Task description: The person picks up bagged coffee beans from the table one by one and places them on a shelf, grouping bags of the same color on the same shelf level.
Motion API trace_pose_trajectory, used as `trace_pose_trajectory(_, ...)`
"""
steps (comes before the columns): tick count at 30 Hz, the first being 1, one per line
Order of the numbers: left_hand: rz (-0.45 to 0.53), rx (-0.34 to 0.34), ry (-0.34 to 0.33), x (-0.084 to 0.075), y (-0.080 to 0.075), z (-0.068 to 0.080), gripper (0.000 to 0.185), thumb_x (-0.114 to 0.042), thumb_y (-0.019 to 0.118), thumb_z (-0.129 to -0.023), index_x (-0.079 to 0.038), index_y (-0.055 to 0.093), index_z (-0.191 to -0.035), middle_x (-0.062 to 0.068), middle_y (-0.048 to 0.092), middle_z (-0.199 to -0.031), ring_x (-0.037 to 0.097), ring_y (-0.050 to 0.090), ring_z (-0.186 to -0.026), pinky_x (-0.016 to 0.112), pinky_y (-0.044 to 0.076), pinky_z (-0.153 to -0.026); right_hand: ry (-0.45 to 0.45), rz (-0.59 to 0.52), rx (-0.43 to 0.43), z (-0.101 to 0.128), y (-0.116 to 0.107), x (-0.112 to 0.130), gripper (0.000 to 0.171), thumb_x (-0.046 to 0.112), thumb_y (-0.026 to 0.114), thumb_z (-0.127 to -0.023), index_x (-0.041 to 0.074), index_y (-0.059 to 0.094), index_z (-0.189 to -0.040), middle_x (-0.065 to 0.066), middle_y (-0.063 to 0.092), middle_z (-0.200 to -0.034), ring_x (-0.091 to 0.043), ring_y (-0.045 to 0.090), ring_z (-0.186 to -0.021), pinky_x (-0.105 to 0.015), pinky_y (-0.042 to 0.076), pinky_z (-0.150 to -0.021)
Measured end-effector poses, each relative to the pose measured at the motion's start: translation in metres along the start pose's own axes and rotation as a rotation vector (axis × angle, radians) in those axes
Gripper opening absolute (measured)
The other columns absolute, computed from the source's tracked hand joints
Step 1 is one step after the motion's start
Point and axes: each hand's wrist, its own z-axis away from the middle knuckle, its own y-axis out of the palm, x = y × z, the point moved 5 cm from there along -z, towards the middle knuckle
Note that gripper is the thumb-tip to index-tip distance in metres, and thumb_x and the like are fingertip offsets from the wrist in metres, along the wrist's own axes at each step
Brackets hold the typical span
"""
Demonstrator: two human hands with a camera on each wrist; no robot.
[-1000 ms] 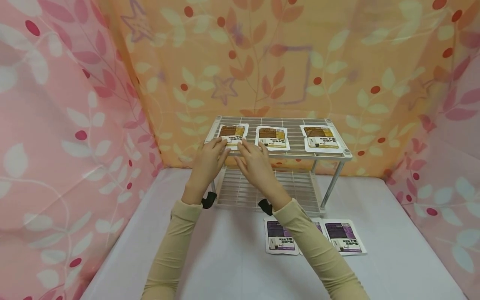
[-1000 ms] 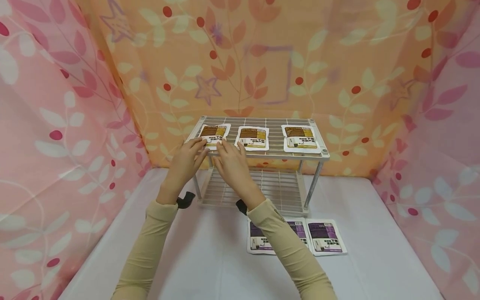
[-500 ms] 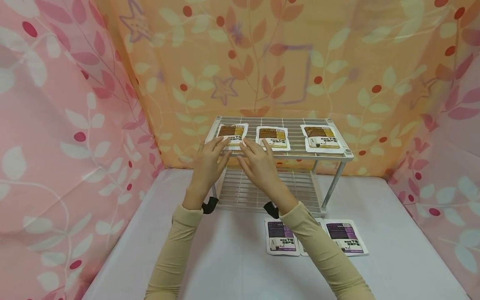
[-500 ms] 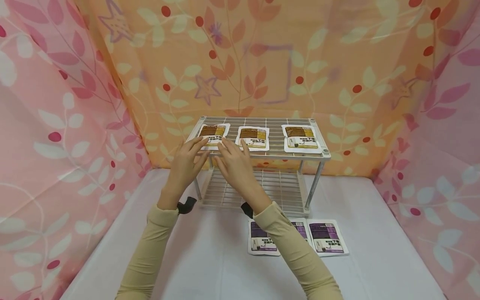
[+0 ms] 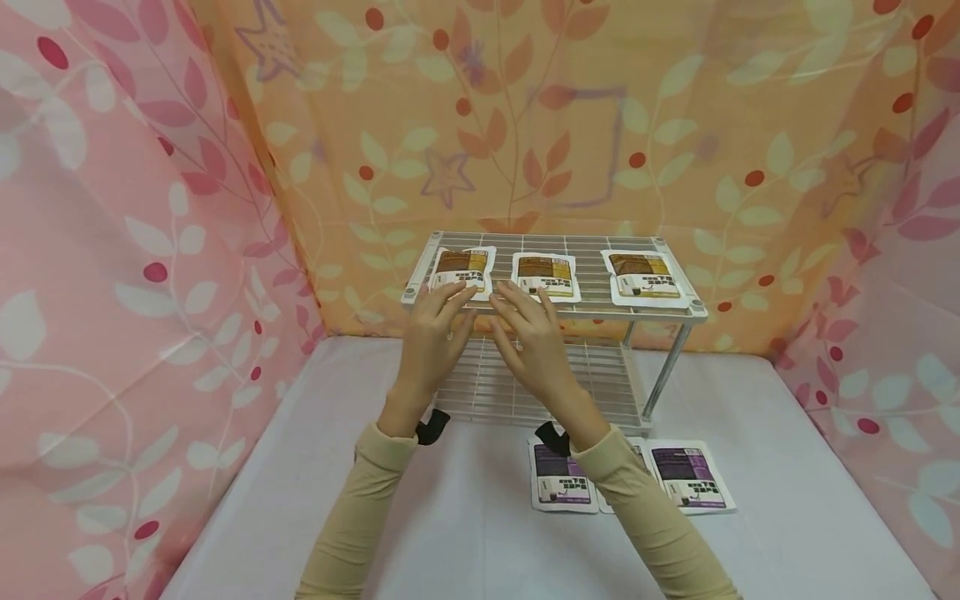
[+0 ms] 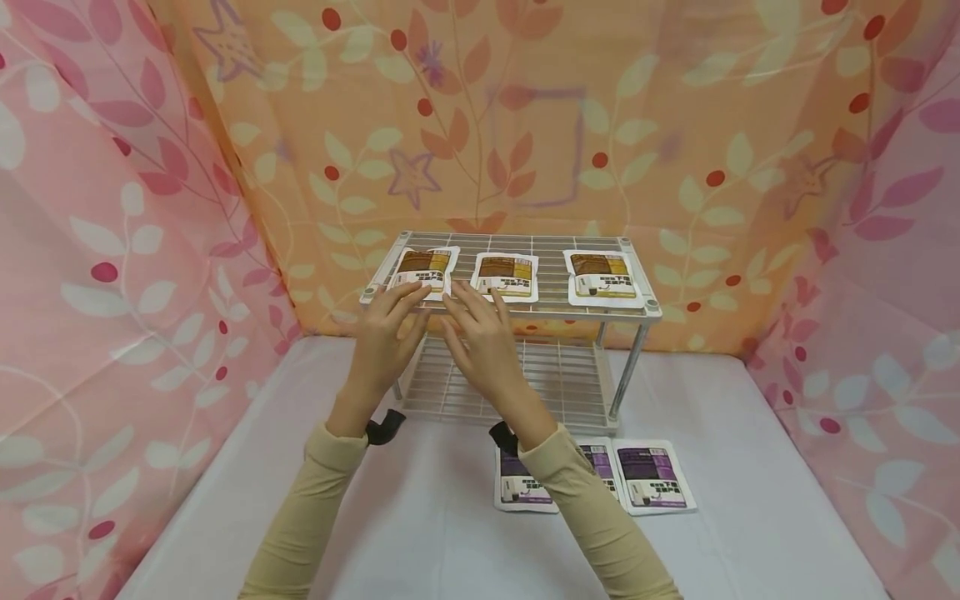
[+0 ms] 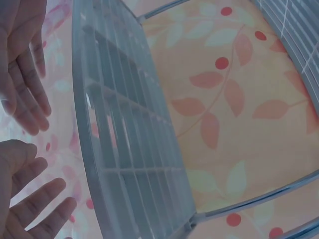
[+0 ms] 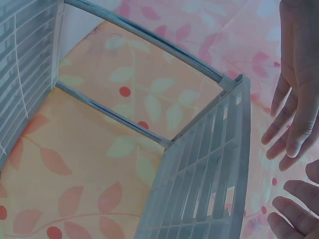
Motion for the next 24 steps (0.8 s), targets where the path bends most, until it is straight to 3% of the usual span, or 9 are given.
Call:
trace_pose_trajectory(9,0.042,0.008,0.04,-0.012,0.011,0.016,0.032,-0.015,0.063,-0.088,-0.008,0.062,-0.12,0.011,0.057,-0.126,0.027,0.05,-0.119,0.053,0.03,-0.107,0.023,-0.068,-0.057,0.018,-0.006,-0.005,0.033,0.015,0.056,-0.089,0.005,0.06,-0.121,-0.013,0.055,-0.13,-0.032,0.046,-0.125,-0.058,0.021,-0.109)
trace_pose_trajectory(18,0.109,-0.038,0.081,-0.02,0.021,0.036,0.028,-0.018,0.06,-0.09,-0.006,0.064,-0.115,0.013,0.054,-0.128,0.027,0.048,-0.121,0.051,0.028,-0.109,0.038,-0.06,-0.015,0.048,-0.005,-0.015,0.038,0.01,0.061,-0.086,0.008,0.058,-0.124,-0.011,0.052,-0.133,-0.032,0.043,-0.128,-0.056,0.012,-0.112)
trace_pose_trajectory(24,0.111,-0.016,0.07,-0.023,0.03,0.05,0.028,-0.017,0.061,-0.089,-0.006,0.064,-0.115,0.013,0.056,-0.125,0.027,0.05,-0.119,0.05,0.03,-0.108,0.042,-0.069,-0.033,0.066,-0.005,-0.026,0.035,0.014,0.057,-0.089,0.007,0.059,-0.123,-0.013,0.053,-0.132,-0.033,0.041,-0.128,-0.054,0.012,-0.113)
